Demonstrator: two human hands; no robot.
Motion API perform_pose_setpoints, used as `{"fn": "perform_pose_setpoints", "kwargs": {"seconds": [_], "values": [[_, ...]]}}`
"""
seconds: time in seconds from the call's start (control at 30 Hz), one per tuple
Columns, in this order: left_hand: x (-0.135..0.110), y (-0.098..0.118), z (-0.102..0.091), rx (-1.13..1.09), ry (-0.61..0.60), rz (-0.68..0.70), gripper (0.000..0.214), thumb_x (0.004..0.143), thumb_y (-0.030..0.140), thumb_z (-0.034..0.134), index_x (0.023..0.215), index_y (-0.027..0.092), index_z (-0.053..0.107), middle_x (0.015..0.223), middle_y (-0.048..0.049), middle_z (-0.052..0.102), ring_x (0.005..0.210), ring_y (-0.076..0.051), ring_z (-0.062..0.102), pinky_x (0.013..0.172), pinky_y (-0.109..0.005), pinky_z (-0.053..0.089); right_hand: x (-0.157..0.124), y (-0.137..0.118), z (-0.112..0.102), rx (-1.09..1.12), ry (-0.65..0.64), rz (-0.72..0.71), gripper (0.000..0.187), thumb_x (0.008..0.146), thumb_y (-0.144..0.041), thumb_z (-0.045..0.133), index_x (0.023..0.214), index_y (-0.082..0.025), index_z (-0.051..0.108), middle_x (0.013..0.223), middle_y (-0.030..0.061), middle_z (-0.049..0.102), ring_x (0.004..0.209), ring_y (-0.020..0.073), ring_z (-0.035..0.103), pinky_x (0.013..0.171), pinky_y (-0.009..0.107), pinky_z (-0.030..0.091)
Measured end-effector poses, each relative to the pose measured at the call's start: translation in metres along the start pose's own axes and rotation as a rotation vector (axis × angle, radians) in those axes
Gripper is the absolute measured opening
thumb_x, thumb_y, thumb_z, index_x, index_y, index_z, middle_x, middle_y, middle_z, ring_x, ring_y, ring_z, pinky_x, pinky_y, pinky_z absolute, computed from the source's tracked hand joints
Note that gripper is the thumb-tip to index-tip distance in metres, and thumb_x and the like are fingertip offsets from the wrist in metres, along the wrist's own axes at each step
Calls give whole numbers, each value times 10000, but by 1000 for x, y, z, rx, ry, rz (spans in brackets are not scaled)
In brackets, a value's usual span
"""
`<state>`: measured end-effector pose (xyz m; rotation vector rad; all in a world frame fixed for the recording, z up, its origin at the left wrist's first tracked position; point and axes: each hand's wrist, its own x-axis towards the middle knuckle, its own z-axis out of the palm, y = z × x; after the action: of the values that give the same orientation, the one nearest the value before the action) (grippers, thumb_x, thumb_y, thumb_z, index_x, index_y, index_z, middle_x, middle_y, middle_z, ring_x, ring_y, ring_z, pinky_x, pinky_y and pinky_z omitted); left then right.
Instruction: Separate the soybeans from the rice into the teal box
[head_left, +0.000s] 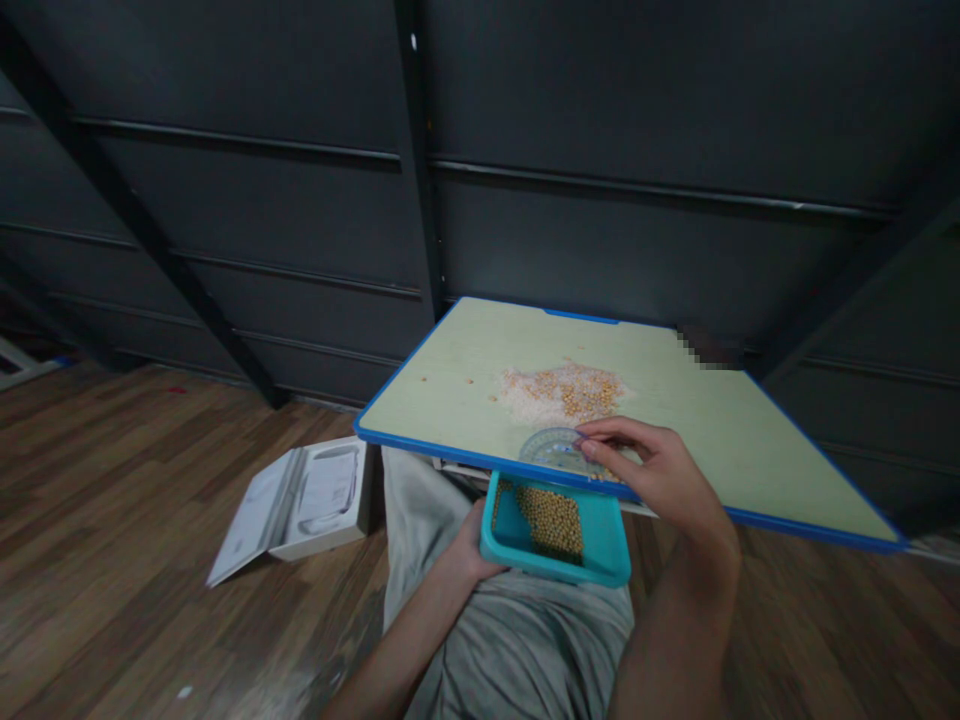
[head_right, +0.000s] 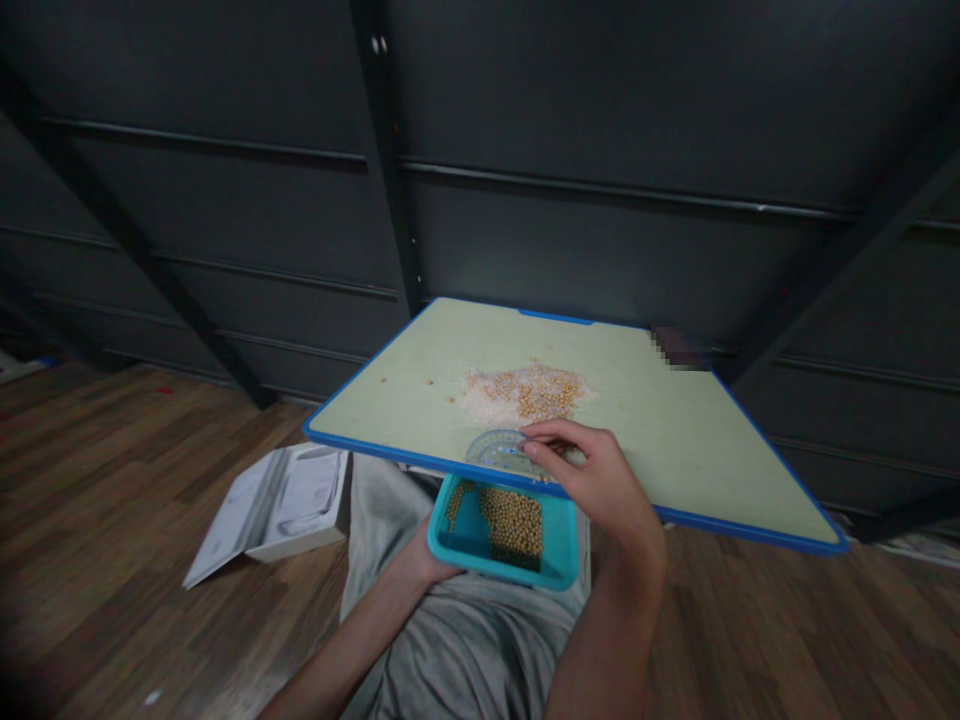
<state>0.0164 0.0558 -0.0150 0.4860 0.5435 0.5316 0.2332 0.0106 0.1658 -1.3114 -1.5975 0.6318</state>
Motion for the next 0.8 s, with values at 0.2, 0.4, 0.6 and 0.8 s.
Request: {"fn": "perform_pose_setpoints", "kwargs": {"seconds": [0.2, 0.4, 0.6, 0.8], "values": [[-6, 5, 7, 13, 48, 3, 615, 596, 565, 809, 1127, 257, 791, 1209, -114, 884, 1510, -453, 597, 1270, -583, 474, -1, 0, -1, -5, -8, -8, 146, 940, -372, 805, 1011, -269, 880, 1069, 69, 886, 987, 274, 822, 899, 424, 665], [-8, 5, 11, 17, 80, 12, 550, 627, 541, 784, 1088, 242, 779, 1164, -134, 890, 1507, -429, 604, 1271, -566, 472, -1, 2, 0, -8, -9, -21, 152, 926, -375, 807, 998, -264, 880, 1049, 68, 886, 972, 266, 824, 896, 419, 665], [-6, 3, 5, -59, 51, 17, 458, 676, 481, 783, 1068, 245, 792, 1138, -112, 898, 1491, -418, 622, 1265, -571, 485, -2, -2, -1, 4, 9, -15, 150, 928, -372, 804, 1002, -267, 880, 1047, 68, 887, 959, 267, 828, 858, 406, 674], [0, 0, -1, -73, 22, 31, 496, 697, 480, 790, 1114, 213, 800, 1164, -152, 888, 1492, -423, 620, 1264, -581, 482, -5, -3, -3, 8, -23, -11, 126, 908, -358, 822, 963, -259, 878, 944, 48, 877, 858, 236, 815, 802, 362, 670]]}}
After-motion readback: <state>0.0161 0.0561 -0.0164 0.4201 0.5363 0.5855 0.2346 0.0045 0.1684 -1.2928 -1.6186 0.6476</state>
